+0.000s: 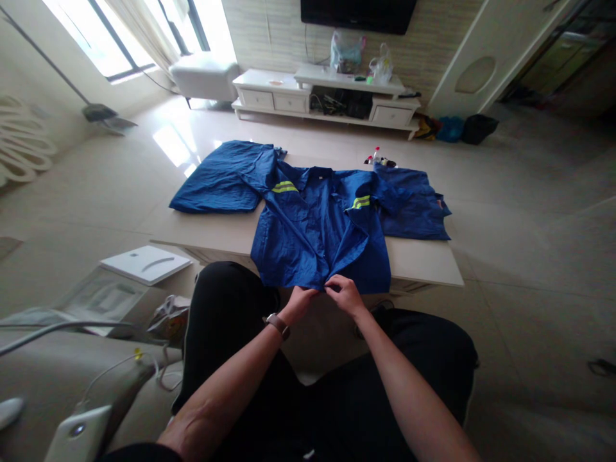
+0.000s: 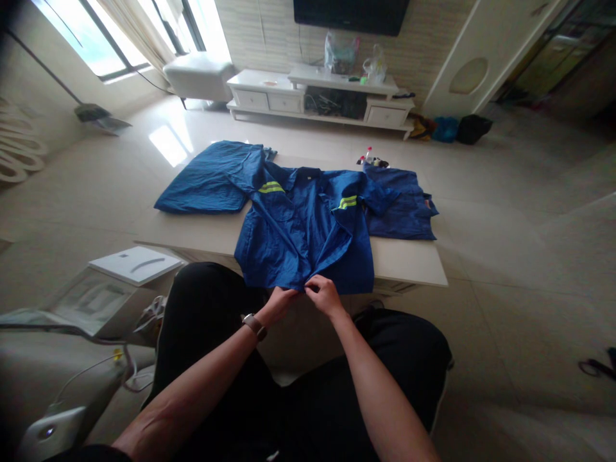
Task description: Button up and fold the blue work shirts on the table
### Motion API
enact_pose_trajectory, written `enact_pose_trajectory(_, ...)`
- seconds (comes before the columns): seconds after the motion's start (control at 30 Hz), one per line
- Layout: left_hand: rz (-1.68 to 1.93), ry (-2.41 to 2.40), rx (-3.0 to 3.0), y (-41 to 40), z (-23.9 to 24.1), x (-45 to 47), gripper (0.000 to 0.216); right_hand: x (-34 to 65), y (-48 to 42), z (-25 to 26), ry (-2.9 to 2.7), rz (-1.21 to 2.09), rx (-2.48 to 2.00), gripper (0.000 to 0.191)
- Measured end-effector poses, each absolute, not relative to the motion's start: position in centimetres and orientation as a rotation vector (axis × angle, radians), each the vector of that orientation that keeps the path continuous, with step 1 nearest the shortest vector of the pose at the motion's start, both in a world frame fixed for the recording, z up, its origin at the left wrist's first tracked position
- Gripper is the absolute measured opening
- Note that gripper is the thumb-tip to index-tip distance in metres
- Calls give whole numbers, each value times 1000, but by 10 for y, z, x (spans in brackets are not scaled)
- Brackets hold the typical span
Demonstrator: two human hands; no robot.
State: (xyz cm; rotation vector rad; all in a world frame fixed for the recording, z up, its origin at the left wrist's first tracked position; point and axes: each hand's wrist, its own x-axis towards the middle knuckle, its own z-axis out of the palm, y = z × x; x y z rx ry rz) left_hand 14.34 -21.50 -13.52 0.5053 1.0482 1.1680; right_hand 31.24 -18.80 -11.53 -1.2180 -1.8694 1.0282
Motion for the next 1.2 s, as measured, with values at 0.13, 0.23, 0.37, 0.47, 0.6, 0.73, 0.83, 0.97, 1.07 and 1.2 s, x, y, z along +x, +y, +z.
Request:
enact_pose_trajectory(0.13,1167,951,430,-214,-134,145,40,311,-189,-116,-1882,996,-1206,10)
enact_pose_trajectory(0.23,1161,965,431,-215,-133,146,45,311,-189,-116,-1920,975,-1213,10)
enact_pose_trajectory(0.37,1179,1028,450,-214,-129,145,44,313,-191,-116,-1986,926,-1222,11)
enact_pose_trajectory(0.47,1184,1071,489,-212,-124,145,42,312,-194,-117,-2037,838,-1263,14)
enact_pose_trajectory(0.6,1170,1082,508,-210,-116,145,38,311,-197,-118,-2064,764,-1293,16)
enact_pose_trajectory(0.73,1141,1088,500,-210,-117,146,37,309,-198,-118,-2083,752,-1285,17)
enact_pose_trajectory(0.83,1116,1078,489,-210,-123,147,37,308,-198,-115,-2078,758,-1278,15)
enact_pose_trajectory(0.97,1158,1057,469,-208,-133,147,33,307,-198,-108,-2045,765,-1267,8)
enact_pose_trajectory(1.07,1185,1056,451,-207,-139,147,31,306,-198,-104,-2073,758,-1213,13)
enact_pose_trajectory(1.2,1217,1001,440,-206,-142,147,32,307,-198,-106,-2146,735,-1231,7)
